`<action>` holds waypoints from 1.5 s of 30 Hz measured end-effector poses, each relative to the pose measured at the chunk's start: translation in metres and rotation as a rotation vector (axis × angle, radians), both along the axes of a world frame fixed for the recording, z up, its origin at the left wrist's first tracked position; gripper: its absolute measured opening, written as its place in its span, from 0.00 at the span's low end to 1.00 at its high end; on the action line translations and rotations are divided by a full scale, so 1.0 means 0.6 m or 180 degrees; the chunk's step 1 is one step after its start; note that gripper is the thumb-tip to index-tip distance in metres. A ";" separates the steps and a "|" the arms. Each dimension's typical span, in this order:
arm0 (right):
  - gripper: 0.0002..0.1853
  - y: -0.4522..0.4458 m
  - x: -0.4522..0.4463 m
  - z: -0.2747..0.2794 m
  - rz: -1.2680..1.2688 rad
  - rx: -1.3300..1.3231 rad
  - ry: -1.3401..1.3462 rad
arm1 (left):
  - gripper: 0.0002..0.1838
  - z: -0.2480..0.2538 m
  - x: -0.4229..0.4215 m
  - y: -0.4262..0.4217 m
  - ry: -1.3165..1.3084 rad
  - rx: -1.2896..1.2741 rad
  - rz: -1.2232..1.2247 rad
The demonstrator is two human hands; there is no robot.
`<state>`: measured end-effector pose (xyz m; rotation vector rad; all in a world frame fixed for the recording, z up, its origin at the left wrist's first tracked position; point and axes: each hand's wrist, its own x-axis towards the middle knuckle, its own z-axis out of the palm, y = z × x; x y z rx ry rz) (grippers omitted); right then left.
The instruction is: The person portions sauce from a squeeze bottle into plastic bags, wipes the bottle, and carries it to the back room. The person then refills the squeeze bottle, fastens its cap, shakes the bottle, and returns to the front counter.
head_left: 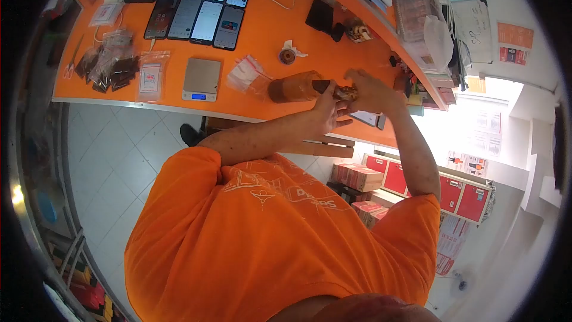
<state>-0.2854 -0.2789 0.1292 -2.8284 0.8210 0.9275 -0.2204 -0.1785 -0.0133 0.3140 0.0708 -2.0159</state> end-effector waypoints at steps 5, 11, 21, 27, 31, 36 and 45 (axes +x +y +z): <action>0.18 -0.033 -0.060 -0.035 -0.0453 0.0296 -0.0431 | 0.40 0.003 0.010 -0.003 -0.0131 0.0195 0.0065; 0.21 0.014 -0.041 -0.034 -0.0482 -0.0579 0.0323 | 0.40 -0.013 0.004 -0.002 -0.0241 0.0158 -0.0025; 0.19 0.036 -0.015 -0.049 0.0076 -0.0417 -0.0903 | 0.42 -0.010 0.012 -0.003 -0.0341 0.0027 -0.0101; 0.15 0.028 -0.019 -0.069 0.0552 -0.0989 0.0219 | 0.51 -0.007 0.018 0.018 -0.0682 -0.0024 -0.0211; 0.17 0.006 -0.014 -0.070 0.0702 -0.0943 0.0170 | 0.51 -0.035 0.058 0.078 -0.1573 -0.0892 -0.0968; 0.22 0.065 0.049 -0.014 0.0488 -0.0859 0.0444 | 0.52 -0.138 0.114 0.127 -0.4898 -0.1252 0.0827; 0.25 0.034 0.054 -0.066 0.0224 -0.0223 0.0370 | 0.53 -0.218 0.126 0.023 -0.5234 -0.1995 0.1252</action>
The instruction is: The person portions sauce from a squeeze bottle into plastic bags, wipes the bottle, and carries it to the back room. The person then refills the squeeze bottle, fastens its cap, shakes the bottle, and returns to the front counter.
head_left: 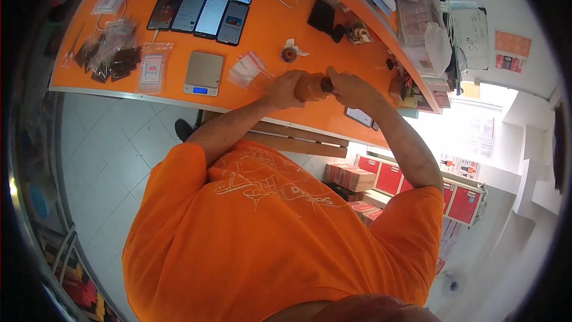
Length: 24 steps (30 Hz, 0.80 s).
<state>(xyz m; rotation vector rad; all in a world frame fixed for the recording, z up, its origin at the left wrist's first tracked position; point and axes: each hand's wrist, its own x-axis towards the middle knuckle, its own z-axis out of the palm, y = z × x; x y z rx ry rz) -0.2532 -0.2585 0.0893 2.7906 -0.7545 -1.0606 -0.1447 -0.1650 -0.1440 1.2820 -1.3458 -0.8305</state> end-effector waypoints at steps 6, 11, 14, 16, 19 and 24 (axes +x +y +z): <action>0.12 -0.002 -0.018 -0.026 0.0219 -0.0483 0.0397 | 0.52 0.010 -0.003 0.005 -0.0286 0.0051 0.0020; 0.07 0.000 -0.010 -0.012 0.0747 -0.0879 0.0328 | 0.48 0.008 -0.003 0.006 -0.0304 0.0217 -0.0042; 0.09 -0.004 -0.021 -0.012 0.0756 -0.0865 0.0315 | 0.48 0.033 0.007 0.015 -0.0336 0.0236 -0.0111; 0.10 0.002 -0.017 -0.001 0.0749 -0.0825 0.0358 | 0.49 0.028 0.000 0.013 -0.0419 0.0227 -0.0063; 0.12 0.032 0.007 0.015 0.0372 -0.0967 0.0333 | 0.49 0.031 0.004 0.012 -0.0366 0.0202 -0.0117; 0.12 0.005 0.001 0.010 0.0338 -0.0528 0.0166 | 0.49 0.029 0.005 0.011 -0.0333 0.0222 -0.0101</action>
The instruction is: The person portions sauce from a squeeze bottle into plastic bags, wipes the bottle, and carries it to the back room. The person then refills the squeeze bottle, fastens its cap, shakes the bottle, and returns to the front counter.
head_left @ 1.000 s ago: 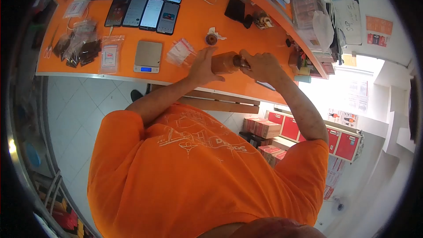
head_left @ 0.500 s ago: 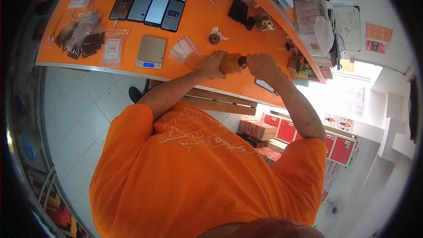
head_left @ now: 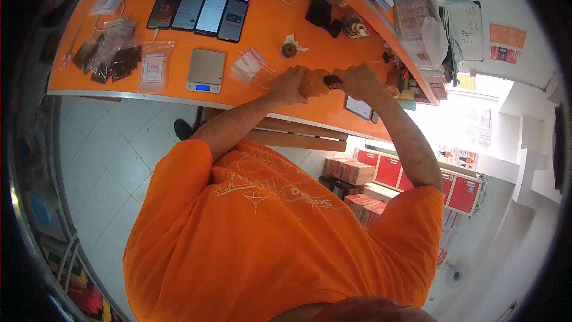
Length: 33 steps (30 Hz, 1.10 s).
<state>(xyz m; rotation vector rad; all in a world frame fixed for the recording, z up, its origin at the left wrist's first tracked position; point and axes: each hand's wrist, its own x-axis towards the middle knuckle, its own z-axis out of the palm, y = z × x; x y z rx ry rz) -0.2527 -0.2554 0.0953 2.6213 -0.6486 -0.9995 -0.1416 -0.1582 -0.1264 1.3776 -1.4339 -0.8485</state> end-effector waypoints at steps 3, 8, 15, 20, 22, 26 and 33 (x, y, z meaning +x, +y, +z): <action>0.11 -0.040 -0.010 -0.031 -0.0374 0.0259 0.0089 | 0.49 -0.017 -0.008 -0.002 -0.0009 -0.0131 0.0025; 0.10 -0.035 -0.016 -0.040 -0.0238 0.0173 0.0194 | 0.49 0.007 0.006 0.003 -0.0168 0.0119 -0.0101; 0.11 -0.029 -0.031 -0.057 0.0156 -0.0422 0.0078 | 0.48 0.012 0.008 0.000 -0.0124 0.0080 -0.0154; 0.19 -0.031 -0.038 -0.054 0.0247 -0.0132 -0.0162 | 0.46 0.008 0.011 0.012 -0.0062 0.0108 -0.0109; 0.23 0.008 -0.007 -0.024 -0.0128 -0.0073 -0.0252 | 0.46 -0.003 0.012 0.009 -0.0021 0.0082 -0.0084; 0.27 -0.003 -0.008 -0.037 -0.0200 -0.0142 -0.0188 | 0.45 0.007 0.012 0.023 0.0025 0.0083 -0.0074; 0.24 -0.002 -0.011 -0.068 -0.0039 -0.0615 -0.0163 | 0.44 -0.009 -0.001 0.015 0.0010 -0.0040 0.0035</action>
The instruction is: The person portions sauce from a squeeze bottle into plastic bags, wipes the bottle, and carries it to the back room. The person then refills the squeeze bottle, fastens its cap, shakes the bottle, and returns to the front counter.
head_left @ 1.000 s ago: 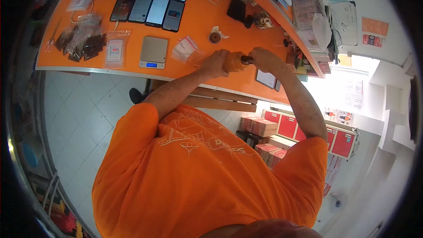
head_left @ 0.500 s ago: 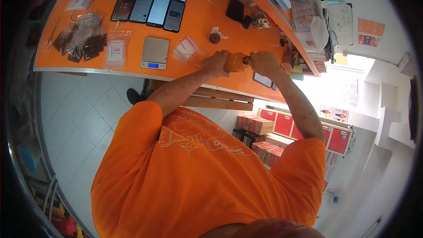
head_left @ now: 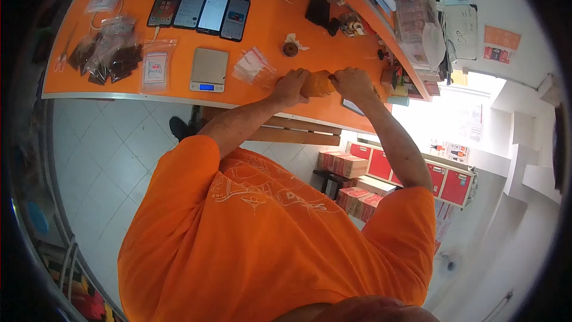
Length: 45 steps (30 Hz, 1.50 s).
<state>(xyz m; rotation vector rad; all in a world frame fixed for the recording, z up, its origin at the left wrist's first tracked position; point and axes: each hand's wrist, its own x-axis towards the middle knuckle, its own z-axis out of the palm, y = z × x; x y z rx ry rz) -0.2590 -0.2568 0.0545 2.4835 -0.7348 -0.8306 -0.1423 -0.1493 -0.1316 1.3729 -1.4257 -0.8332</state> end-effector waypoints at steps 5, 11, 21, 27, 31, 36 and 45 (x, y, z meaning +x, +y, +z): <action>0.23 0.014 0.023 0.008 -0.0203 -0.0132 0.0123 | 0.44 -0.006 -0.007 0.000 0.0000 -0.0090 0.0058; 0.20 0.001 -0.006 -0.007 -0.0084 -0.0042 -0.0207 | 0.43 -0.015 -0.020 -0.004 0.0000 -0.0177 0.0160; 0.23 0.044 -0.105 0.021 -0.0067 0.0771 -0.1438 | 0.53 0.008 -0.022 0.059 -0.0153 -0.0334 0.0781; 0.26 0.088 -0.192 -0.094 -0.0867 0.1157 -0.3982 | 0.41 -0.013 0.111 0.263 -0.0435 -0.0672 0.1214; 0.27 0.209 -0.103 -0.039 -0.1635 0.2376 -0.5644 | 0.35 -0.076 0.204 0.454 -0.0197 0.0302 0.2494; 0.36 0.371 0.129 0.007 -0.0292 0.3347 -0.5045 | 0.32 -0.098 0.307 0.679 0.0432 0.0884 0.3639; 0.42 0.683 0.617 -0.070 0.0323 0.4772 -0.4431 | 0.29 -0.122 0.498 1.074 0.0938 0.0658 0.4295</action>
